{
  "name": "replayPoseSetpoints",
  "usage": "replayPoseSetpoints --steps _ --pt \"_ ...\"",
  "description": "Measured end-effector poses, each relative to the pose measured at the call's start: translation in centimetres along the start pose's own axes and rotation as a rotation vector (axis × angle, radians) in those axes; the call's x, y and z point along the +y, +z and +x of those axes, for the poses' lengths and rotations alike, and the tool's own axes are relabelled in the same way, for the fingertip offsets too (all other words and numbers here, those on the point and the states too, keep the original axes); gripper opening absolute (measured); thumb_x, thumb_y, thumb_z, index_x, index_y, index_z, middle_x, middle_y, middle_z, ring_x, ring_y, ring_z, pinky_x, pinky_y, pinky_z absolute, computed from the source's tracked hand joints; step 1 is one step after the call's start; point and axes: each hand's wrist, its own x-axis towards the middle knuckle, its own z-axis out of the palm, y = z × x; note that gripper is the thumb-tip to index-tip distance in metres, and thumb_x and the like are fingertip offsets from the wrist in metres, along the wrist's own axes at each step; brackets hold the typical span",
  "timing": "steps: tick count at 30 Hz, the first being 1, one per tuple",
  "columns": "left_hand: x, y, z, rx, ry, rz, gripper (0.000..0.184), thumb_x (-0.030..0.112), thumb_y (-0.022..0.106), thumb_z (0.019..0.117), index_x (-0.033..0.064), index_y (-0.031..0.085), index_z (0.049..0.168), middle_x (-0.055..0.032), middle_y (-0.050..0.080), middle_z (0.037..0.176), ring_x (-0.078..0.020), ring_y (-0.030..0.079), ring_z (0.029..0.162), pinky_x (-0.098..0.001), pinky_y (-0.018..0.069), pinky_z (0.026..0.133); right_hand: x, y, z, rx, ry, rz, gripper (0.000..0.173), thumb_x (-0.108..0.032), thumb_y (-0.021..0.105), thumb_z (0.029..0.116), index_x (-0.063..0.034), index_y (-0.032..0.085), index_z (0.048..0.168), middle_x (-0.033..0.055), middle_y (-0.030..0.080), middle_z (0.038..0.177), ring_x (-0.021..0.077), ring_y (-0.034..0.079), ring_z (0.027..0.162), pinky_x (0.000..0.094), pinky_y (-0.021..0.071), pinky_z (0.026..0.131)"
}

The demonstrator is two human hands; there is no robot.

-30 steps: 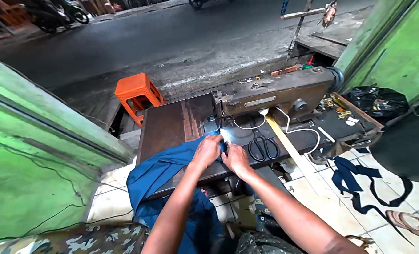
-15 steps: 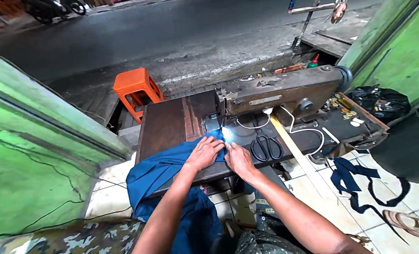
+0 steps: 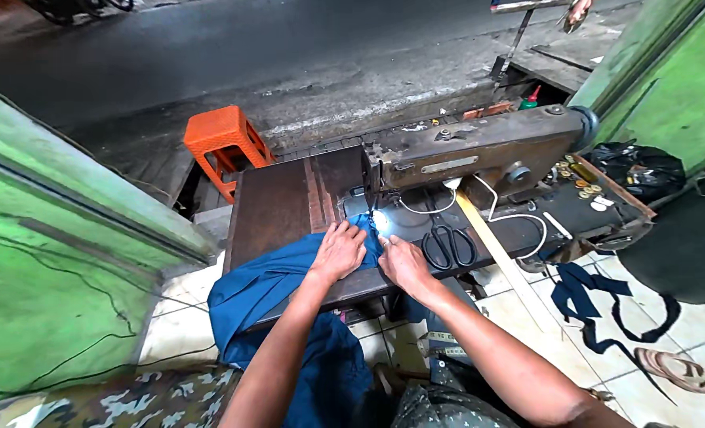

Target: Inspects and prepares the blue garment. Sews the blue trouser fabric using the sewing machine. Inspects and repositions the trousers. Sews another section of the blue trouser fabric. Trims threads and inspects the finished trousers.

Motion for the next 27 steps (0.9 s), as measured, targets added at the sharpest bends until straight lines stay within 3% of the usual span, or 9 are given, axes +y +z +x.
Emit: replayPoseSetpoints --steps 3,5,6,8,10,16,19,27 --pt "0.2 1.0 -0.3 0.057 -0.059 -0.08 0.033 0.023 0.046 0.1051 0.0088 0.072 0.12 -0.0115 0.073 0.111 -0.0307 0.066 0.113 -0.0474 0.0503 0.098 -0.6 0.2 0.2 -0.017 -0.045 -0.098 0.044 -0.013 0.047 0.1035 0.0012 0.054 0.144 0.0221 0.065 0.128 0.0357 0.065 0.117 0.0487 0.0517 0.099" --pt "0.1 1.8 -0.5 0.104 -0.02 -0.086 0.036 0.021 0.048 0.1035 0.0203 0.069 0.133 -0.0098 0.072 0.11 -0.0305 0.065 0.109 -0.0473 0.0504 0.095 -0.7 0.5 0.2 -0.005 -0.064 -0.119 0.042 -0.011 0.047 0.1032 0.0035 0.055 0.142 0.0233 0.065 0.126 0.0366 0.065 0.117 0.0488 0.052 0.099" --pt "0.0 1.9 -0.6 0.101 0.008 -0.073 0.04 0.019 0.048 0.103 0.0256 0.067 0.138 -0.008 0.071 0.115 -0.03 0.064 0.11 -0.0475 0.0495 0.096 -0.7 0.5 0.3 -0.003 -0.066 -0.121 0.041 -0.011 0.047 0.1033 0.0041 0.056 0.141 0.0234 0.065 0.126 0.0365 0.065 0.117 0.0487 0.052 0.099" --pt "0.0 1.9 -0.7 0.056 0.056 -0.051 0.044 0.017 0.048 0.1026 0.0272 0.062 0.142 -0.0033 0.066 0.136 -0.0289 0.062 0.118 -0.0493 0.047 0.1 -0.8 0.5 0.2 -0.007 -0.073 -0.123 0.038 -0.011 0.046 0.1042 0.0058 0.058 0.136 0.024 0.064 0.125 0.037 0.065 0.117 0.0491 0.0516 0.099" --pt "0.1 2.0 -0.6 0.042 0.078 -0.034 0.044 0.015 0.047 0.1027 0.0243 0.063 0.142 0.0019 0.061 0.145 -0.0269 0.061 0.123 -0.0489 0.0458 0.101 -0.9 0.4 0.2 -0.001 -0.087 -0.134 0.037 -0.011 0.045 0.1046 0.0065 0.06 0.133 0.0241 0.065 0.124 0.0372 0.065 0.117 0.0489 0.052 0.099" --pt "0.5 1.9 -0.7 -0.001 0.023 -0.044 0.043 0.016 0.045 0.1025 0.021 0.063 0.142 0.0025 0.063 0.144 -0.0266 0.058 0.13 -0.0485 0.0426 0.106 -0.5 0.7 -0.3 0.056 0.007 -0.045 0.045 -0.016 0.045 0.1036 -0.0016 0.055 0.145 0.0197 0.066 0.125 0.0337 0.067 0.114 0.0468 0.0532 0.097" --pt "0.6 1.7 -0.8 -0.029 -0.003 -0.066 0.044 0.017 0.044 0.1032 0.0206 0.063 0.142 0.0022 0.062 0.145 -0.0262 0.056 0.132 -0.0487 0.0407 0.108 -0.1 1.2 -0.5 0.064 0.022 -0.035 0.045 -0.018 0.045 0.1042 -0.0027 0.056 0.145 0.0192 0.067 0.125 0.0334 0.067 0.114 0.0458 0.0531 0.098" --pt "0.7 1.8 -0.5 -0.003 -0.036 -0.092 0.04 0.019 0.043 0.1034 0.0184 0.068 0.135 0.0021 0.065 0.141 -0.0256 0.057 0.13 -0.0478 0.0417 0.108 -0.4 1.5 -0.6 0.083 -0.09 -0.196 0.041 -0.012 0.042 0.1057 0.0042 0.058 0.14 0.0226 0.066 0.125 0.0364 0.066 0.115 0.0467 0.0537 0.097"
